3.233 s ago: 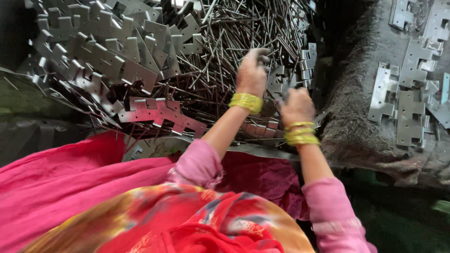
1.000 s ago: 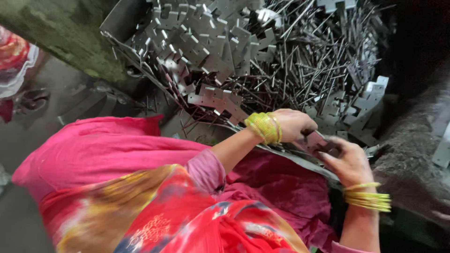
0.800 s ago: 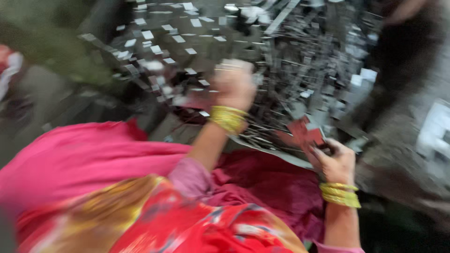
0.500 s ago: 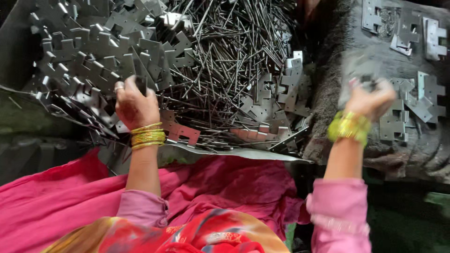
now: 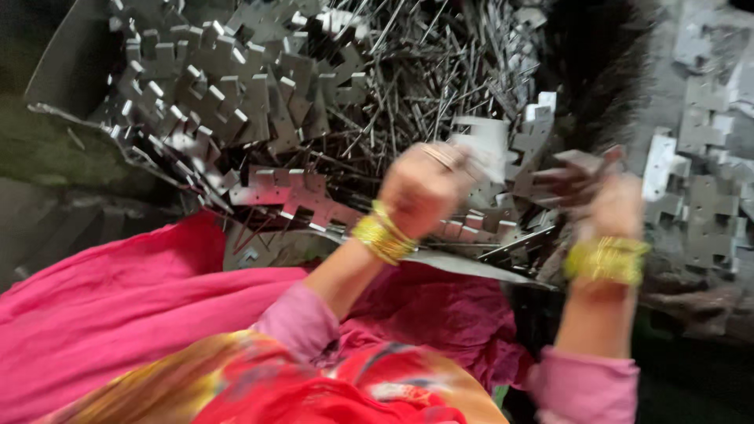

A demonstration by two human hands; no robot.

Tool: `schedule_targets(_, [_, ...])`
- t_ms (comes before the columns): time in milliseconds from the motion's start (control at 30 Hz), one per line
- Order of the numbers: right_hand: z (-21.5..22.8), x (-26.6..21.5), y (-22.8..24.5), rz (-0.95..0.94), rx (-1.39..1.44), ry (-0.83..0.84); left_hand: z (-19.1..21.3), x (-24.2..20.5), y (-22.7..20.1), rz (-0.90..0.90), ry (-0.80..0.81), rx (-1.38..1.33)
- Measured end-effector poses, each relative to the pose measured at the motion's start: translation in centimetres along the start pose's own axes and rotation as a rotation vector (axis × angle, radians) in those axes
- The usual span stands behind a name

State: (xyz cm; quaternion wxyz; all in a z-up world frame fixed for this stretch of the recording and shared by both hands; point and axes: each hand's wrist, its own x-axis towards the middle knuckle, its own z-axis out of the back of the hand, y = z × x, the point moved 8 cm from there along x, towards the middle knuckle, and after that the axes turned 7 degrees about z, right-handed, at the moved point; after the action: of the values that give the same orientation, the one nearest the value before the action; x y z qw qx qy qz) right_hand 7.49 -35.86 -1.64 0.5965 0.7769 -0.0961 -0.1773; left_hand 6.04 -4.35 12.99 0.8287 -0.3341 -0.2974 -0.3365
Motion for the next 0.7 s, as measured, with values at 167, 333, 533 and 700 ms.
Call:
schedule_targets(167, [-7.4, -7.2, -5.1, -0.184, 0.762, 0.219, -3.9, -4.0, -6.0, -0.318, 0.191, -0.054])
schedule_targets(333, [-6.0, 2.6, -7.0, 0.019, 0.213, -0.009, -0.9, -4.4, 1.3, 0.066, 0.032, -0.172])
schedule_targets(533, [-11.3, 9.5, -10.4, 0.260, -1.286, -0.222, 2.5, -4.4, 7.2, 0.450, -0.122, -0.125])
schedule_targets(700, [-14.4, 8.5, -9.6, 0.510, -1.560, -0.179, 0.0, -4.8, 7.9, 0.549, -0.065, -0.159])
